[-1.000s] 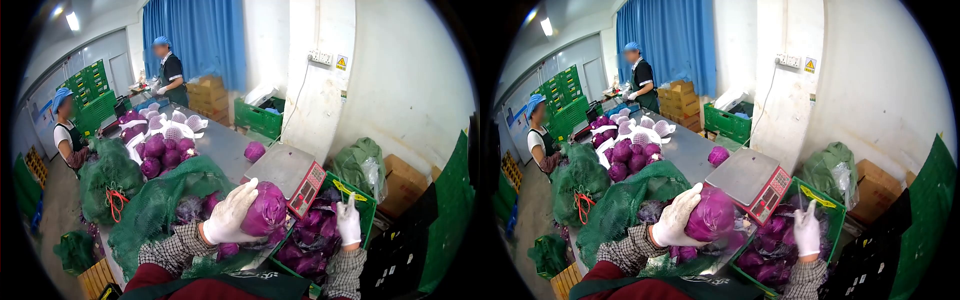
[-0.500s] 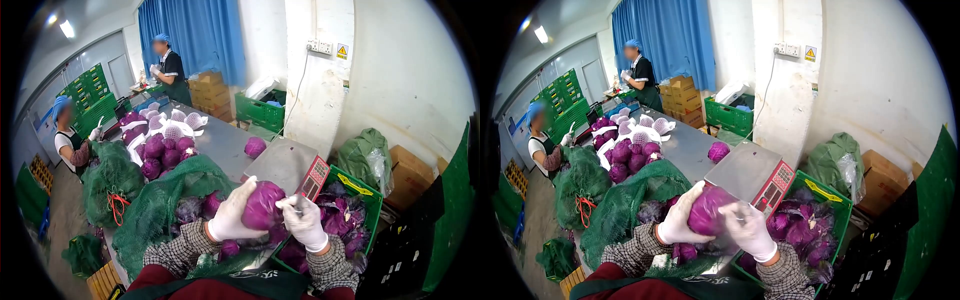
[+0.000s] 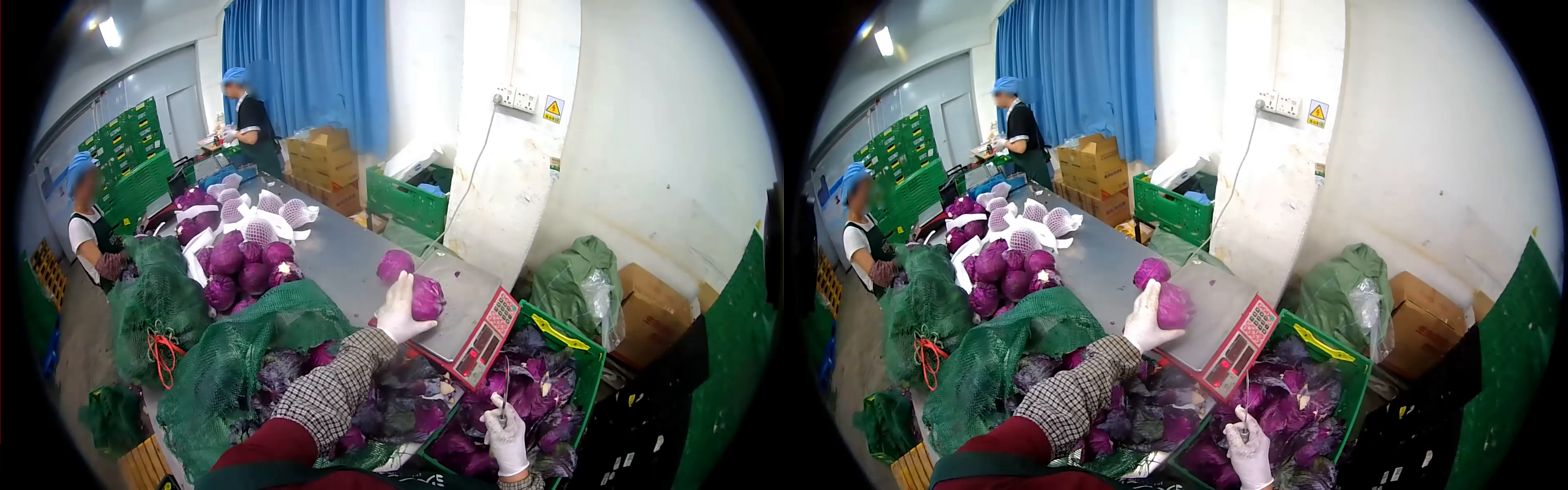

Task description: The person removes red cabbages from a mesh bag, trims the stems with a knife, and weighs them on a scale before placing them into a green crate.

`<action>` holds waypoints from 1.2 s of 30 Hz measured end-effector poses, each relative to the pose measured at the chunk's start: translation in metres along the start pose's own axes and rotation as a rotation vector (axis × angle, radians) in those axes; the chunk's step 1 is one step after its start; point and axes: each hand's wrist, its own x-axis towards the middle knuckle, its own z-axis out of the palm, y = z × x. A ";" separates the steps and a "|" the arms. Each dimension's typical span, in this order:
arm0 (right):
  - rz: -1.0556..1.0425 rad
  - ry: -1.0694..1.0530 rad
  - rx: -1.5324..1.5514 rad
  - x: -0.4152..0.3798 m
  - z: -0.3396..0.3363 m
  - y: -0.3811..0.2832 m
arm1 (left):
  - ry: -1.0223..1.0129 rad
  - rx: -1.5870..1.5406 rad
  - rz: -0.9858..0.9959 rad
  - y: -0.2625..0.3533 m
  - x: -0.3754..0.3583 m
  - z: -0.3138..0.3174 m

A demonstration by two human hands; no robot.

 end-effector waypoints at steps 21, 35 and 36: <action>0.083 0.148 0.251 0.026 -0.009 0.018 | 0.064 -0.438 -0.272 -0.070 0.034 -0.088; 0.087 -0.163 0.149 0.084 0.056 0.004 | -0.336 -0.899 -0.612 -0.068 0.085 0.012; -0.041 -0.204 0.077 0.105 0.068 0.028 | -0.314 -1.056 -0.624 -0.068 0.080 0.020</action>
